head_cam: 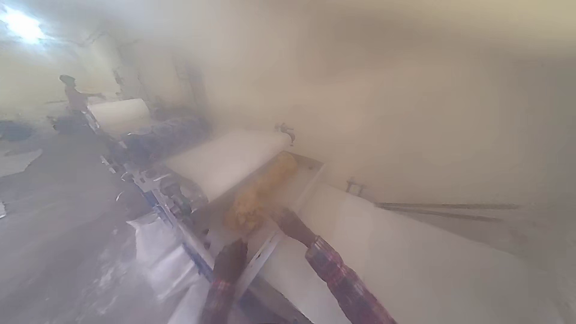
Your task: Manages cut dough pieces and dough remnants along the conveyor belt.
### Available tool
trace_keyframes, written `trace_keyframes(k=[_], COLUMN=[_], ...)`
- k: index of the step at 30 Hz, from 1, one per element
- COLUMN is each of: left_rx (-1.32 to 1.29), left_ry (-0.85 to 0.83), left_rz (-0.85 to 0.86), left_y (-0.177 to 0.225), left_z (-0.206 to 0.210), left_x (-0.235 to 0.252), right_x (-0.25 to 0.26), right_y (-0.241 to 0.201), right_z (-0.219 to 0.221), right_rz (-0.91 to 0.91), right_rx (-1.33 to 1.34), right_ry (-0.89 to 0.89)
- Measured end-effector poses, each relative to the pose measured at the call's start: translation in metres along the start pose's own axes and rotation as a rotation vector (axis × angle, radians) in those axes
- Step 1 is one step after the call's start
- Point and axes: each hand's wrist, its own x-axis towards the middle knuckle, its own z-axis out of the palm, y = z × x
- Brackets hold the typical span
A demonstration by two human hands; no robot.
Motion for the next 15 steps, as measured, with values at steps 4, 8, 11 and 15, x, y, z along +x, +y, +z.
trace_keyframes(k=[4, 8, 11, 15], left_rx=[0.011, 0.006, 0.003, -0.013], left_ry=[-0.013, -0.033, -0.069, -0.084], left_rz=[-0.010, -0.003, 0.017, 0.028], left_y=[0.001, 0.003, 0.010, 0.002], left_z=[0.000, -0.002, -0.010, -0.002], left_x=[0.002, 0.000, -0.009, -0.003], right_x=[-0.042, -0.081, -0.105, -0.128], right_y=[0.015, 0.038, 0.042, 0.033], right_z=[-0.021, -0.022, -0.014, 0.013], right_rz=[0.147, 0.254, 0.286, 0.259], right_rx=[0.185, 0.280, 0.256, 0.249], right_ry=[0.162, 0.376, 0.439, 0.390])
